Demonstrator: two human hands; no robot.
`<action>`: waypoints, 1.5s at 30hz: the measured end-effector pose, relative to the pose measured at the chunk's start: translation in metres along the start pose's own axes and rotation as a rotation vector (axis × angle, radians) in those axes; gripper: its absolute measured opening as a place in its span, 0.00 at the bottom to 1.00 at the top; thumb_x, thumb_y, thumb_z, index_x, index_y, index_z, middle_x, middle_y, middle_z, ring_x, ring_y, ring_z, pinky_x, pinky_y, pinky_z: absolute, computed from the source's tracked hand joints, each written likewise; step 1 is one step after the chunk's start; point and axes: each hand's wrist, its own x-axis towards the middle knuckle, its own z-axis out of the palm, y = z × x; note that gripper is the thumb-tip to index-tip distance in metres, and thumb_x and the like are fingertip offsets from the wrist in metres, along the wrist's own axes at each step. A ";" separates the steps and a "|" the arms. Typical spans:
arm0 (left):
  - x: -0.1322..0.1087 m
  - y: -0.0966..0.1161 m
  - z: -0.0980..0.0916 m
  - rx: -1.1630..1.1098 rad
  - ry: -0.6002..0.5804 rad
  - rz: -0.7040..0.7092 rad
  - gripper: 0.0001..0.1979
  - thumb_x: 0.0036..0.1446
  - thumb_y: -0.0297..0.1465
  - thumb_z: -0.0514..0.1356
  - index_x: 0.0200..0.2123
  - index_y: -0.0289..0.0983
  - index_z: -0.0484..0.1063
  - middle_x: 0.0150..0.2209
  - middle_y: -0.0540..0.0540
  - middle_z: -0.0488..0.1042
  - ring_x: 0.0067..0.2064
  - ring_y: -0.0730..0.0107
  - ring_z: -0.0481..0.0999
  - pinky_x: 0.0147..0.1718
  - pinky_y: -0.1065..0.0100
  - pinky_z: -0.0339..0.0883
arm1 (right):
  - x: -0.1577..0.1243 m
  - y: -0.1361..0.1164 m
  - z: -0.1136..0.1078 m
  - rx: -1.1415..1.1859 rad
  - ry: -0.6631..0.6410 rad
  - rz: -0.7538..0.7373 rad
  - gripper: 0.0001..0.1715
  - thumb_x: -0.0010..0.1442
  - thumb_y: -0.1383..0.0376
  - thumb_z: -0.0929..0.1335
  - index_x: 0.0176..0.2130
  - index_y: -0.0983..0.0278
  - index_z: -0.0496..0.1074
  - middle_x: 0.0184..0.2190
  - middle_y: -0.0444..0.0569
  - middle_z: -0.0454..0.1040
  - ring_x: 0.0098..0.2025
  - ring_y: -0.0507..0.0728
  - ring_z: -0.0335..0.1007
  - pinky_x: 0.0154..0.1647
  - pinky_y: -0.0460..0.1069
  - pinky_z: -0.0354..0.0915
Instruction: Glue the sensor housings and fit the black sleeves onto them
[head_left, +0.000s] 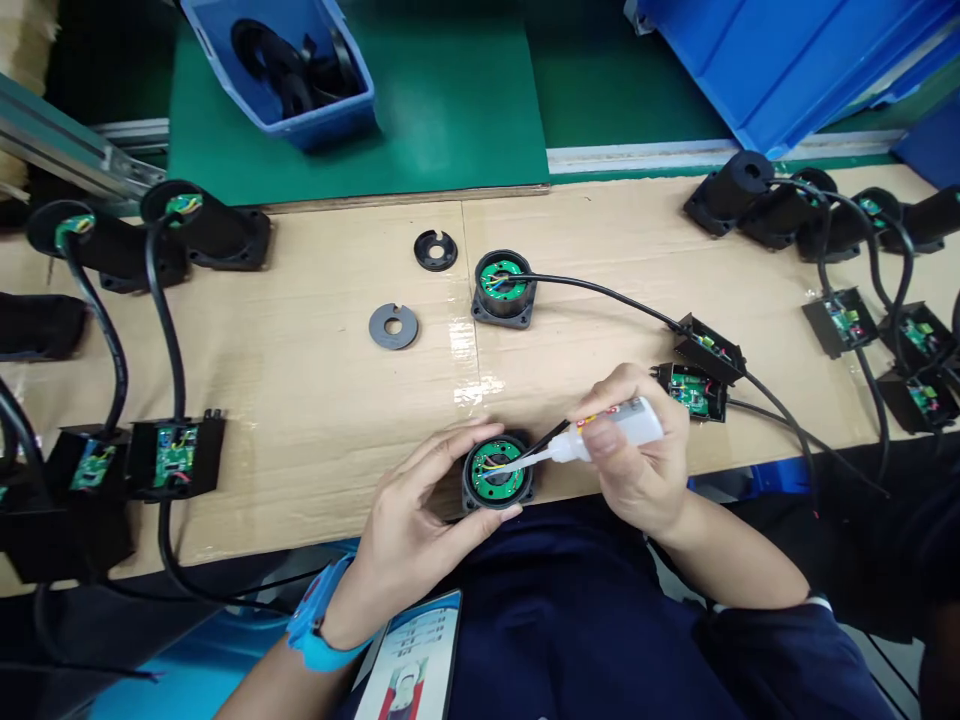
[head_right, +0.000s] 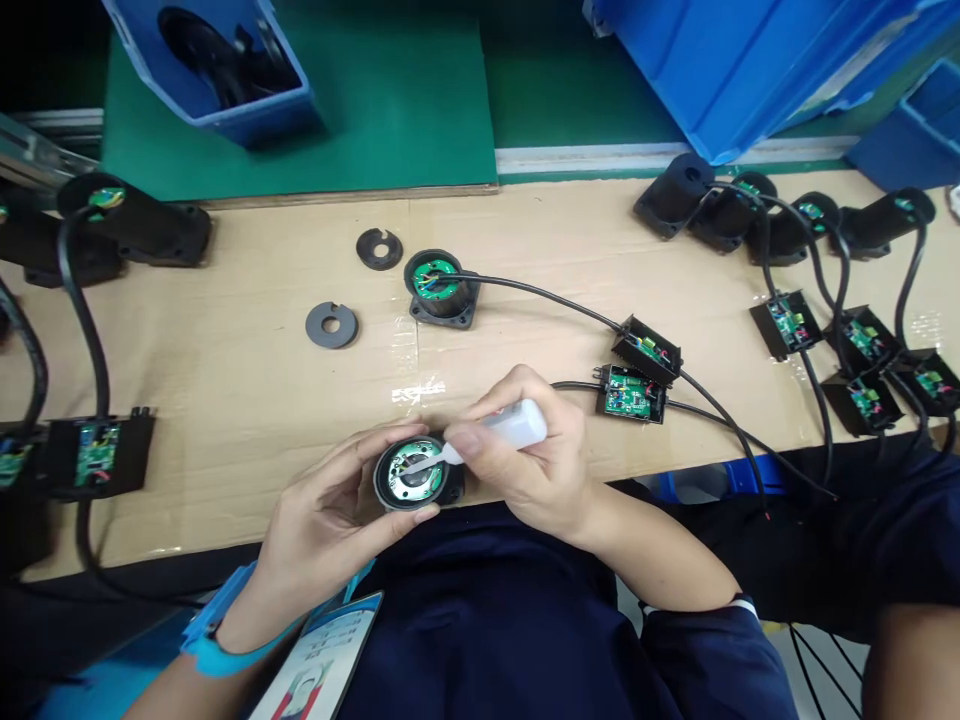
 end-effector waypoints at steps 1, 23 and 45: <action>-0.001 -0.002 0.001 -0.035 -0.009 -0.019 0.30 0.56 0.34 0.72 0.61 0.50 0.70 0.59 0.45 0.77 0.62 0.54 0.76 0.63 0.52 0.73 | 0.000 -0.001 0.001 -0.013 -0.009 -0.009 0.11 0.64 0.56 0.75 0.37 0.61 0.76 0.27 0.40 0.74 0.23 0.48 0.67 0.22 0.44 0.63; -0.001 0.000 0.003 -0.040 -0.049 -0.066 0.32 0.54 0.35 0.73 0.61 0.49 0.71 0.62 0.43 0.75 0.64 0.50 0.74 0.64 0.49 0.72 | 0.006 -0.007 0.000 -0.095 -0.101 -0.154 0.10 0.62 0.61 0.76 0.39 0.61 0.75 0.33 0.42 0.79 0.26 0.47 0.73 0.24 0.42 0.67; 0.148 -0.022 -0.015 0.107 0.102 0.113 0.38 0.54 0.42 0.72 0.60 0.38 0.57 0.62 0.34 0.70 0.64 0.50 0.73 0.62 0.47 0.70 | 0.100 -0.008 -0.016 0.047 0.350 0.169 0.32 0.53 0.39 0.76 0.28 0.61 0.66 0.18 0.36 0.58 0.16 0.45 0.52 0.14 0.42 0.49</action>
